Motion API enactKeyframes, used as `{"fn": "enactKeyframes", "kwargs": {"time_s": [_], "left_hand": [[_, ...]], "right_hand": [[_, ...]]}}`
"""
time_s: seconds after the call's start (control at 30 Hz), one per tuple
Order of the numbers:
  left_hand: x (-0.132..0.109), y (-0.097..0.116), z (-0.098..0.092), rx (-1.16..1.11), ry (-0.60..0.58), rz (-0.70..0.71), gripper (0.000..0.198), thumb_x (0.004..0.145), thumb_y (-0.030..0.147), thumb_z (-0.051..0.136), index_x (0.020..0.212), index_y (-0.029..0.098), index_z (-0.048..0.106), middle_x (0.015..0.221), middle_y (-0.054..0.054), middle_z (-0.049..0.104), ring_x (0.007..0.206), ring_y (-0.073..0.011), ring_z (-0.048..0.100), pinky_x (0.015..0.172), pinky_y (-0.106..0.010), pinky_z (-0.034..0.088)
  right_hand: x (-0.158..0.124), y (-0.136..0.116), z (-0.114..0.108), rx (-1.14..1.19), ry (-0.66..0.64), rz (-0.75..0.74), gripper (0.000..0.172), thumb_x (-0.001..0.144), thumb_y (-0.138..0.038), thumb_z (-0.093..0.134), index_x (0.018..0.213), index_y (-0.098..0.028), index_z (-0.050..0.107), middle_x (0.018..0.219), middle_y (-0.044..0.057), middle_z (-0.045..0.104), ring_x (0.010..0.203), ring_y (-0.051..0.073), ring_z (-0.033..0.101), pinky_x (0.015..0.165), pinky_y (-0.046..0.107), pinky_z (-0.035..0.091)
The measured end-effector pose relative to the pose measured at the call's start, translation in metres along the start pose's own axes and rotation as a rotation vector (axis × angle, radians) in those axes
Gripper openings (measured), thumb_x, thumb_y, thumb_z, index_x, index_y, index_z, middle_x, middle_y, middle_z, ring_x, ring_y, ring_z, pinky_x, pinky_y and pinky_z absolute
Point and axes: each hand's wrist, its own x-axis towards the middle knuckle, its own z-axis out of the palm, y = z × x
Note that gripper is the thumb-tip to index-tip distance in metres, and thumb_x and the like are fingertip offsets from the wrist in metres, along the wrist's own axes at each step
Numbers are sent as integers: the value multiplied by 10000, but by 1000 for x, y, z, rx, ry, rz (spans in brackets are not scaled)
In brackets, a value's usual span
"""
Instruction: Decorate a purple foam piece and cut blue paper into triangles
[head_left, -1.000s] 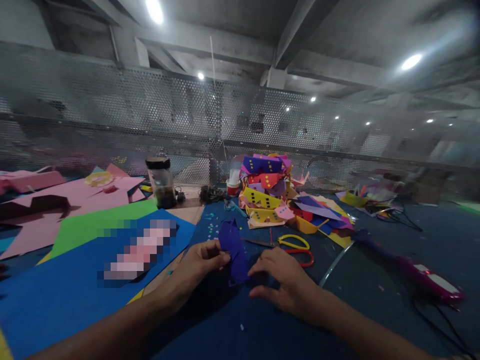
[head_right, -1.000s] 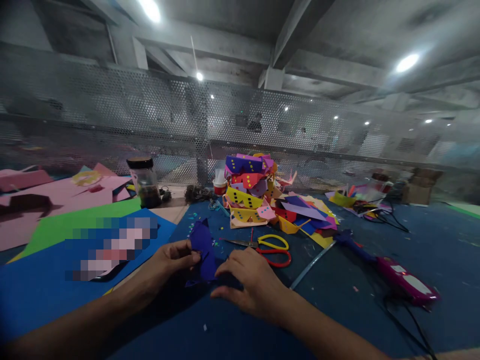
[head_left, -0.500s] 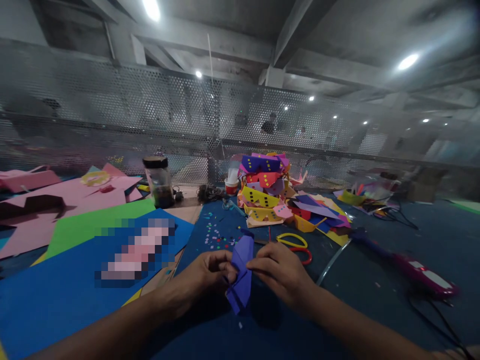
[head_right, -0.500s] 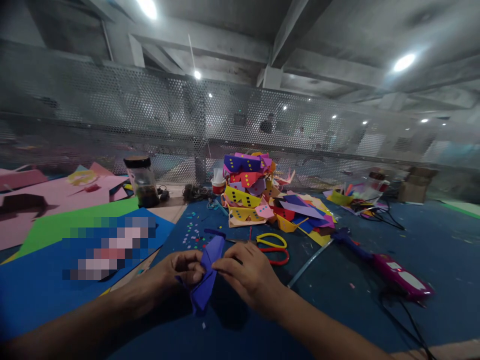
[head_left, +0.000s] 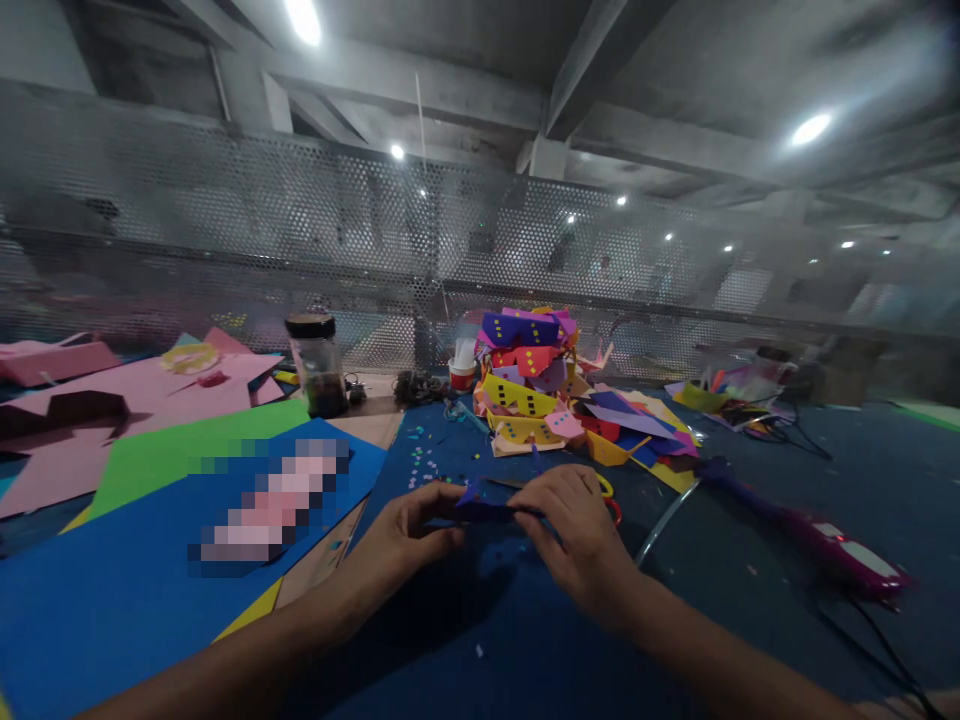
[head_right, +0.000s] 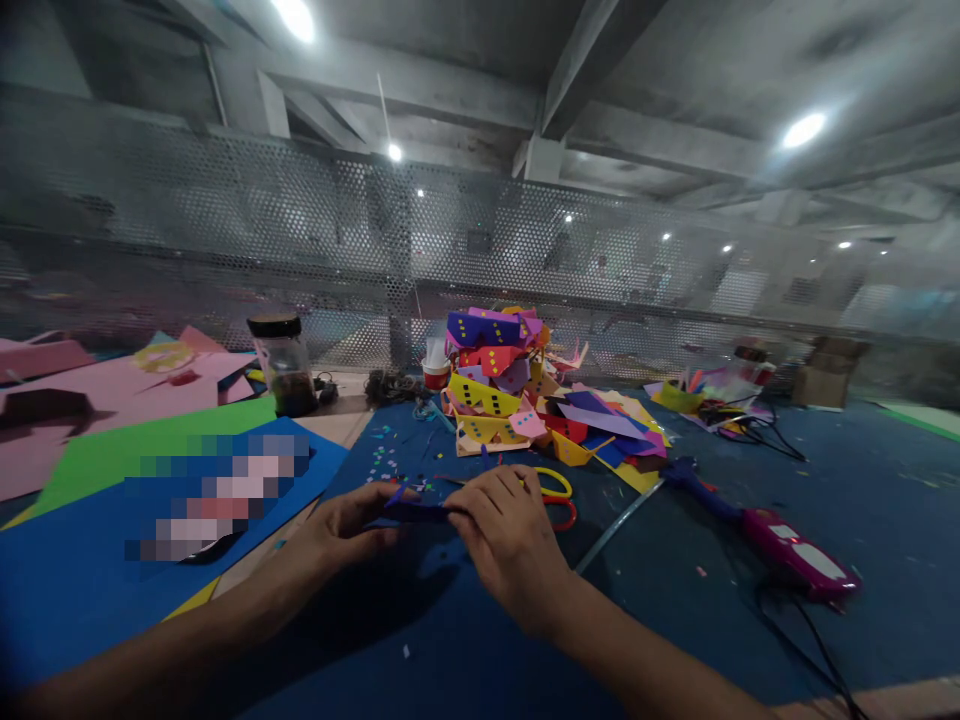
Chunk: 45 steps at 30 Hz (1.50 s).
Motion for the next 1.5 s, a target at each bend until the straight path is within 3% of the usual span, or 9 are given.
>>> {"fn": "enactKeyframes", "kwargs": {"time_s": [0.13, 0.3, 0.5, 0.6, 0.73, 0.9, 1.07, 1.5], "left_hand": [[1, -3, 1, 24, -46, -31, 277, 750, 350, 808, 973, 197, 750, 969, -59, 733, 903, -234, 636, 826, -319, 460], [1, -3, -1, 25, -58, -77, 244, 809, 409, 765, 796, 169, 722, 737, -7, 655, 702, -141, 551, 667, -245, 400], [4, -5, -5, -222, -56, -180, 242, 766, 385, 820, 877, 182, 749, 851, -37, 728, 775, -156, 636, 738, -241, 468], [7, -6, -8, -260, -50, -187, 288, 742, 374, 840, 944, 181, 769, 924, -63, 755, 833, -183, 668, 820, -274, 500], [11, -13, -12, -276, -29, -176, 280, 728, 363, 854, 929, 183, 777, 936, -63, 758, 797, -165, 662, 802, -272, 519], [13, -15, -14, -332, -25, -160, 184, 771, 325, 833, 870, 187, 762, 882, -30, 728, 785, -139, 649, 800, -256, 536], [12, -11, -15, -351, -20, -172, 158, 779, 318, 830, 840, 197, 748, 857, -8, 718, 777, -124, 644, 805, -248, 532], [16, -16, -18, -343, -9, -153, 307, 741, 302, 860, 1006, 205, 737, 1001, -51, 755, 906, -169, 685, 849, -266, 527]], "right_hand": [[-1, 2, 4, 54, -1, 35, 128, 977, -158, 618, 1072, -235, 654, 944, 18, 677, 932, 199, 592, 867, 384, 357], [0, 2, 5, 114, -5, 90, 174, 981, -158, 608, 1114, -253, 669, 991, 18, 689, 956, 203, 602, 878, 379, 379], [2, 8, 2, 166, 154, 219, 155, 1007, -217, 552, 1131, -256, 637, 1095, 49, 662, 1089, 231, 580, 956, 403, 429], [2, 12, 2, 228, 210, 339, 136, 1016, -266, 522, 1096, -240, 629, 1118, 70, 638, 1100, 239, 582, 973, 413, 456], [1, 16, 2, 305, 274, 471, 180, 1011, -352, 516, 1109, -229, 604, 1141, 80, 632, 1075, 237, 597, 966, 407, 488], [2, 18, 5, 528, 195, 655, 257, 999, -430, 515, 1125, -227, 610, 965, 43, 674, 882, 203, 660, 797, 323, 558], [3, 20, 7, 552, 113, 644, 312, 1002, -445, 487, 1144, -231, 666, 971, 37, 689, 753, 178, 636, 724, 307, 551], [5, 20, 9, 656, 109, 691, 292, 958, -443, 553, 1064, -209, 691, 984, 34, 690, 767, 175, 647, 725, 293, 561]]}}
